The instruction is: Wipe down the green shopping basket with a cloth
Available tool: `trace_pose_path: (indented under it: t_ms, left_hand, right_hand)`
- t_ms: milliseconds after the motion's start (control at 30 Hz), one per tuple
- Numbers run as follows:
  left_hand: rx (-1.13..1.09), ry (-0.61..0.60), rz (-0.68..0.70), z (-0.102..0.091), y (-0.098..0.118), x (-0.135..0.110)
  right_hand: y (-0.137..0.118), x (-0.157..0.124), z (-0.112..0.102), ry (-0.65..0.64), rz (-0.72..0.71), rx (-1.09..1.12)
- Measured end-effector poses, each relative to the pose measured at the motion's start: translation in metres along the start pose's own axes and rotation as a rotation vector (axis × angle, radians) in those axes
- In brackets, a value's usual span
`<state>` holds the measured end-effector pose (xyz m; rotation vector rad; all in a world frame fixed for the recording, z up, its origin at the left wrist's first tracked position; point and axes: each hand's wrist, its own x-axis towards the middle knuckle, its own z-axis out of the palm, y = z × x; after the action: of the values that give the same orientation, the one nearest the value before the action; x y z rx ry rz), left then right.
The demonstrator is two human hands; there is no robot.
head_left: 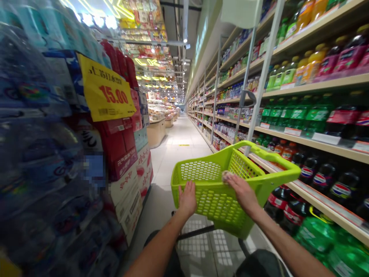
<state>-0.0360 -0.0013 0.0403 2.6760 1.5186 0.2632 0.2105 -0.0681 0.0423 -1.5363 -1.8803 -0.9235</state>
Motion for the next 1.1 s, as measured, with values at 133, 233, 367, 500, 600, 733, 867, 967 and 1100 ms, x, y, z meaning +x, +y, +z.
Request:
trace_pose_path:
  t_ms: [133, 233, 367, 500, 600, 733, 867, 967, 1100]
  left_hand:
    - [-0.017, -0.018, 0.01, -0.004, -0.018, -0.009]
    - [-0.032, -0.025, 0.015, -0.006, -0.016, -0.013]
    - [-0.047, -0.036, -0.011, -0.009, -0.024, -0.015]
    - [-0.048, -0.058, -0.115, -0.012, -0.047, -0.018]
    - [-0.046, -0.064, -0.14, -0.012, -0.053, -0.019]
    - [-0.041, -0.057, -0.138, -0.011, -0.048, -0.022]
    - [-0.034, -0.042, -0.148, -0.012, -0.054, -0.024]
    - [-0.031, -0.021, -0.177, -0.012, -0.061, -0.022]
    - [-0.032, 0.01, -0.18, -0.008, -0.061, -0.019]
  right_hand:
    - [0.046, -0.007, -0.02, 0.024, 0.126, -0.14]
    - [0.024, -0.006, -0.007, 0.063, 0.095, -0.125]
    - [-0.029, 0.002, 0.019, 0.074, -0.231, -0.025]
    - [0.009, 0.003, 0.004, 0.054, -0.162, -0.103]
    - [0.038, -0.001, -0.009, 0.052, -0.021, -0.16]
    - [-0.007, 0.0, 0.009, 0.084, -0.098, -0.066]
    - [-0.044, 0.004, 0.029, 0.055, -0.203, 0.063]
    - [-0.024, -0.004, 0.023, 0.01, -0.143, 0.065]
    - [0.005, -0.012, 0.018, -0.055, -0.073, 0.053]
